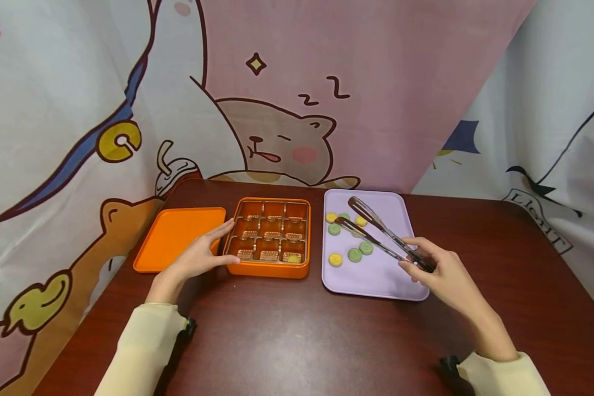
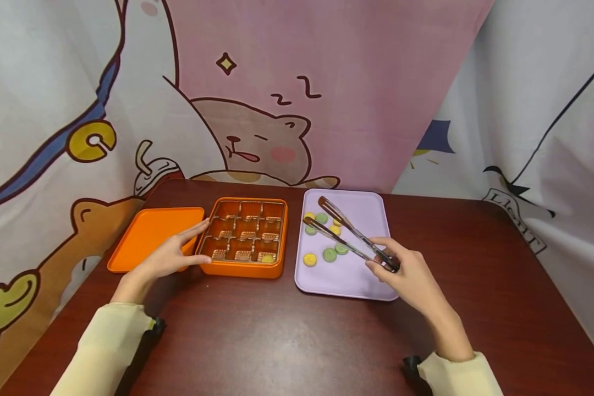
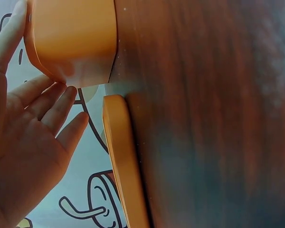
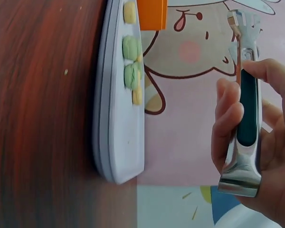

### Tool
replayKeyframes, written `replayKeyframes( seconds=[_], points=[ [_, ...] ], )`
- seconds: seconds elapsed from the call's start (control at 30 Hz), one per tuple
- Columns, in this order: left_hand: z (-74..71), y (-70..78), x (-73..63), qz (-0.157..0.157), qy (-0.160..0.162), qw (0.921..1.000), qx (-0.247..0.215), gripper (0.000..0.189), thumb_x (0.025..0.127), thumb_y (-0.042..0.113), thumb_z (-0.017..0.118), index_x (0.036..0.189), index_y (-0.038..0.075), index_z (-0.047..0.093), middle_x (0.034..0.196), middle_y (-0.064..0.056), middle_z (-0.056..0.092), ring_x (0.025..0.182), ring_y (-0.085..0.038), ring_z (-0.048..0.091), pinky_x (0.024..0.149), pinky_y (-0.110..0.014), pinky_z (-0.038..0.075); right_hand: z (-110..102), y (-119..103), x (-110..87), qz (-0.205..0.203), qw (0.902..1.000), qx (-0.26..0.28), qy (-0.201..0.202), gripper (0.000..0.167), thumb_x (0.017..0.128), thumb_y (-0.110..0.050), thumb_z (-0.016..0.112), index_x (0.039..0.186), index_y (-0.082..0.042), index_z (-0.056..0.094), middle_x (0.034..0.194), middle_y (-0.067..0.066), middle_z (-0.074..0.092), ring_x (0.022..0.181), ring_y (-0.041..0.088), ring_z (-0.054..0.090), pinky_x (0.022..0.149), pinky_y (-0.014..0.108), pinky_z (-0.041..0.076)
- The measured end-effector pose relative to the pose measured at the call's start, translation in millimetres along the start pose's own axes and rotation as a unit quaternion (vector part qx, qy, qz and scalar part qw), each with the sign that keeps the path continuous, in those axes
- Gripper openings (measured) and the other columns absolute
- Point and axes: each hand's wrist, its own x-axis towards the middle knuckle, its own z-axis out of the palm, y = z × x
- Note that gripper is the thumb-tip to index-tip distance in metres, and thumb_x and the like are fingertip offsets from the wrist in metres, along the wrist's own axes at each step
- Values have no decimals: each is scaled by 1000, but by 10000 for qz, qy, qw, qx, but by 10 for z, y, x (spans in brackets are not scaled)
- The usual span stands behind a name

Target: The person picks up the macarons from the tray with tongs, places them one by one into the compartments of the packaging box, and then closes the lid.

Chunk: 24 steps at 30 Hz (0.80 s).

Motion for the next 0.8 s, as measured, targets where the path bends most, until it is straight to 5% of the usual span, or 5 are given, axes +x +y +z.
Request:
replayKeyframes(
  seconds=[0.27,0.8],
  points=[
    [8,-14,6,-26,-22,10000,-68,97,84,44,78,160,14,25,168,-10,19,152,-40,22,118,-66,23,-60,149,-127,175,9990,-241,318,33,83,-10,79,113,-9,65,79,-2,66,57,0,51,48,19,38],
    [0,-18,11,-24,-18,10000,-1,99,83,46,78,159,13,25,167,-12,21,151,-40,24,118,-64,25,-147,325,-296,597,9940,-644,658,30,86,-17,79,113,-8,70,70,-1,68,55,-4,56,49,16,41]
  ],
)
